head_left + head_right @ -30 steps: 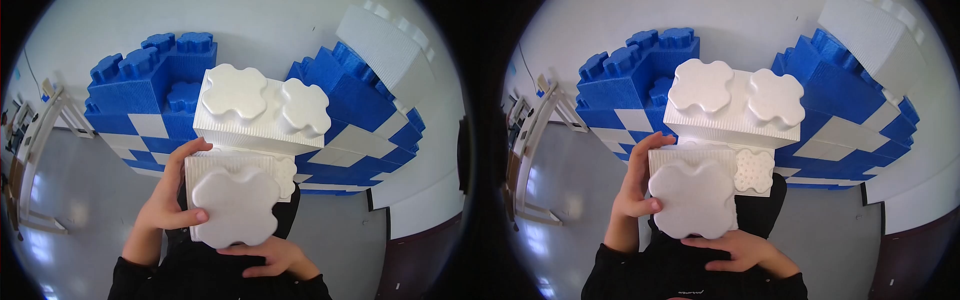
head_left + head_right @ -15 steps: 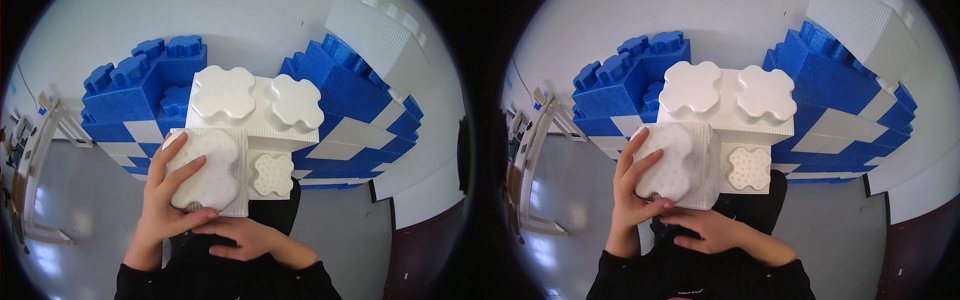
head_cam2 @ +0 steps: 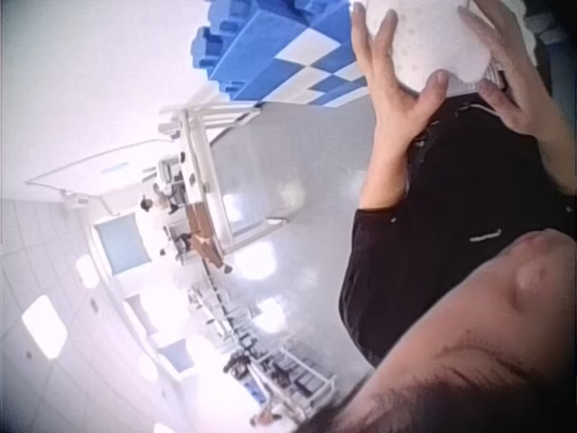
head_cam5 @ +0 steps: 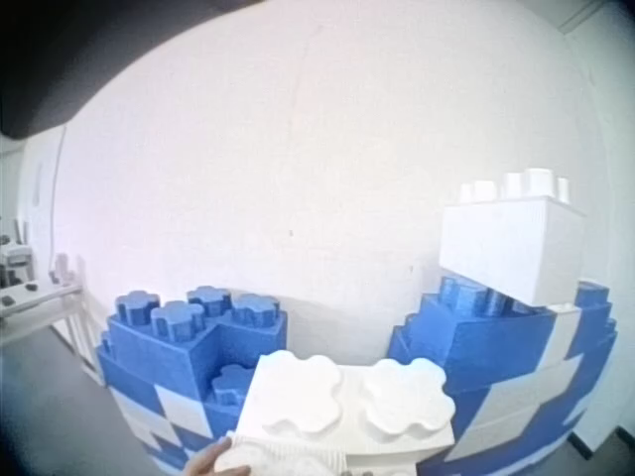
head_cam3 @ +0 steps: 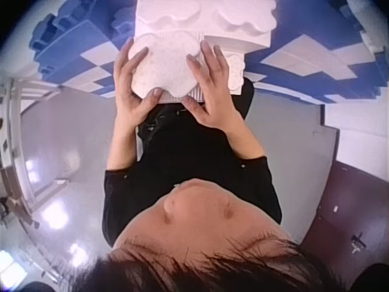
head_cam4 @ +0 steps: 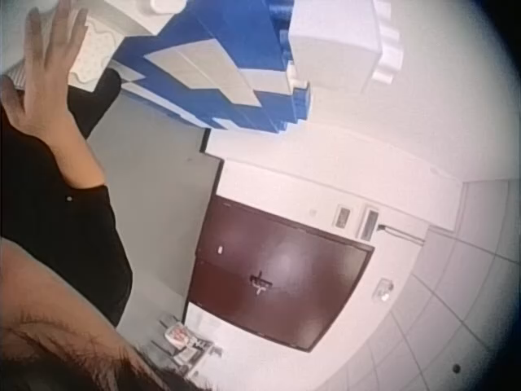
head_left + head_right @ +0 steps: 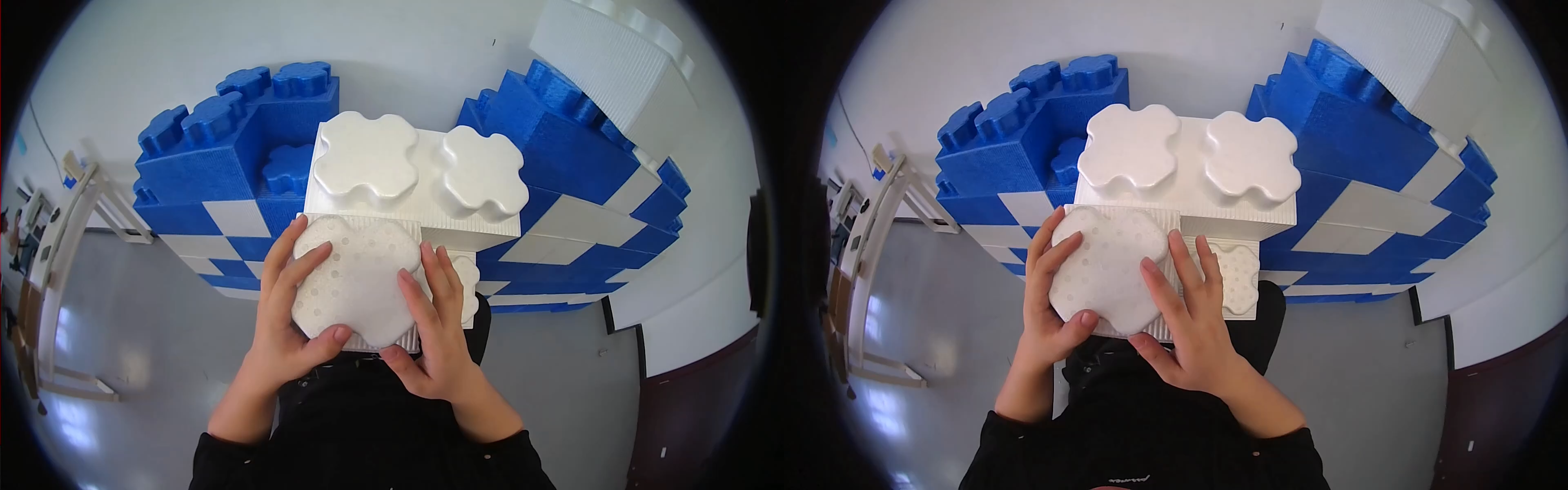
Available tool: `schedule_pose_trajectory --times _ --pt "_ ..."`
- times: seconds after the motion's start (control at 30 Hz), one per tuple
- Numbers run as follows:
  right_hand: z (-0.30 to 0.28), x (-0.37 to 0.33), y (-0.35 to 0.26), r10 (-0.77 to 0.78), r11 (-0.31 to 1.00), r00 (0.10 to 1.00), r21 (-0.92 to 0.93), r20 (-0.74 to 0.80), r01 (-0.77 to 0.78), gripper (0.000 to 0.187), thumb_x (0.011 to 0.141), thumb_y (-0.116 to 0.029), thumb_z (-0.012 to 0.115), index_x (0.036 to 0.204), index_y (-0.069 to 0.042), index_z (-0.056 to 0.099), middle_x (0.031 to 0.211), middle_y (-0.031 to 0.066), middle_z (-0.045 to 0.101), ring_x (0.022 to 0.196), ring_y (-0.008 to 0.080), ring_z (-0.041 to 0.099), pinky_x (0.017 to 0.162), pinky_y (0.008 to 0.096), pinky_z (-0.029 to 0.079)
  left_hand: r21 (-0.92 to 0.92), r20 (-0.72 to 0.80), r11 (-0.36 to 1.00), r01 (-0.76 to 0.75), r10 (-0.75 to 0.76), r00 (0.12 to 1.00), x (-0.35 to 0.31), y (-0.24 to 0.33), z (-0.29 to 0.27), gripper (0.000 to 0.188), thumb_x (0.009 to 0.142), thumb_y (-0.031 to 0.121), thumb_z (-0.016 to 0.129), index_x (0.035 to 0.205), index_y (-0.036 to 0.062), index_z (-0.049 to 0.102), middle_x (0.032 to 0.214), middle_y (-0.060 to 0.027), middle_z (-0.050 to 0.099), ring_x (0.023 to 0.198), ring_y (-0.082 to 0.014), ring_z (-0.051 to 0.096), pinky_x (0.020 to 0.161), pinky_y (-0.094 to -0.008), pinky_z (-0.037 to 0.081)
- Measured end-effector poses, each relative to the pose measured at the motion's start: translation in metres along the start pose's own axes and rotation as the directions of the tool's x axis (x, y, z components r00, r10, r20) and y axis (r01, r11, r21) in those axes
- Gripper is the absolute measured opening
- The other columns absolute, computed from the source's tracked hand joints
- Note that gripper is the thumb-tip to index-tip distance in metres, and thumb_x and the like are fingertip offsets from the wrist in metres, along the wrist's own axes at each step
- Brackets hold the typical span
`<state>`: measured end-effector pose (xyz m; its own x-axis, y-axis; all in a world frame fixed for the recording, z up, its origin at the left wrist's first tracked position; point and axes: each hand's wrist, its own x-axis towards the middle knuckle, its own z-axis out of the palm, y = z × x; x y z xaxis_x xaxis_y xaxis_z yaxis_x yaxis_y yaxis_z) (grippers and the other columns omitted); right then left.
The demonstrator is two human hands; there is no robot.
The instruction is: Assembling white foam blocks into a structure.
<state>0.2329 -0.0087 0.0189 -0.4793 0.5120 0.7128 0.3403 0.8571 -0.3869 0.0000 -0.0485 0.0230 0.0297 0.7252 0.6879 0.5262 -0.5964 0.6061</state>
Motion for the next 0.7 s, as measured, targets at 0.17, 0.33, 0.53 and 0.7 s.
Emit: schedule_pose_trajectory --times 0.17,0.33,0.53,0.7 --pt "0.013 -0.001 0.009 -0.053 0.998 0.999 -0.028 0.011 0.054 0.086 0.083 -0.034 0.079 0.153 -0.005 0.04 0.161 0.0329 0.026 0.146 0.0596 0.022 0.115 0.0692 0.019 -0.012 -0.036 1.0 0.01 -0.011 0.999 -0.005 -0.007 0.004 0.078 0.075 0.036 0.081 0.141 0.0026 0.057 0.159 -0.0288 0.032 0.147 -0.0451 0.035 0.117 -0.0527 0.034" --pt "0.034 -0.01 0.027 -0.029 0.999 0.999 0.014 -0.032 0.029 0.098 0.071 -0.025 0.088 0.151 -0.009 0.035 0.162 0.0338 0.024 0.145 0.0593 0.025 0.114 0.0712 0.02 -0.013 -0.04 0.999 0.033 -0.034 0.999 -0.01 -0.023 0.017 0.077 0.075 0.034 0.082 0.141 0.0035 0.057 0.158 -0.0286 0.033 0.147 -0.0455 0.035 0.117 -0.0535 0.034" --pt "0.048 -0.018 0.041 -0.022 0.969 0.998 0.243 -0.06 0.036 0.096 0.071 -0.02 0.088 0.151 -0.013 0.036 0.163 0.0347 0.02 0.145 0.0576 0.027 0.115 0.0671 0.023 -0.05 -0.078 0.999 0.003 -0.007 0.997 -0.017 -0.029 0.02 0.072 0.076 0.036 0.081 0.137 0.0031 0.061 0.158 -0.029 0.034 0.146 -0.0469 0.037 0.116 -0.0539 0.035" --pt "0.056 -0.029 0.045 -0.014 0.937 0.996 0.346 -0.092 0.045 0.095 0.074 -0.018 0.086 0.154 -0.013 0.035 0.163 0.0344 0.019 0.146 0.0529 0.03 0.117 0.0586 0.027 0.072 -0.095 0.997 -0.042 0.049 0.994 -0.033 -0.029 0.025 0.08 0.078 0.036 0.08 0.145 0.0011 0.052 0.158 -0.0295 0.032 0.147 -0.045 0.035 0.117 -0.0535 0.034"
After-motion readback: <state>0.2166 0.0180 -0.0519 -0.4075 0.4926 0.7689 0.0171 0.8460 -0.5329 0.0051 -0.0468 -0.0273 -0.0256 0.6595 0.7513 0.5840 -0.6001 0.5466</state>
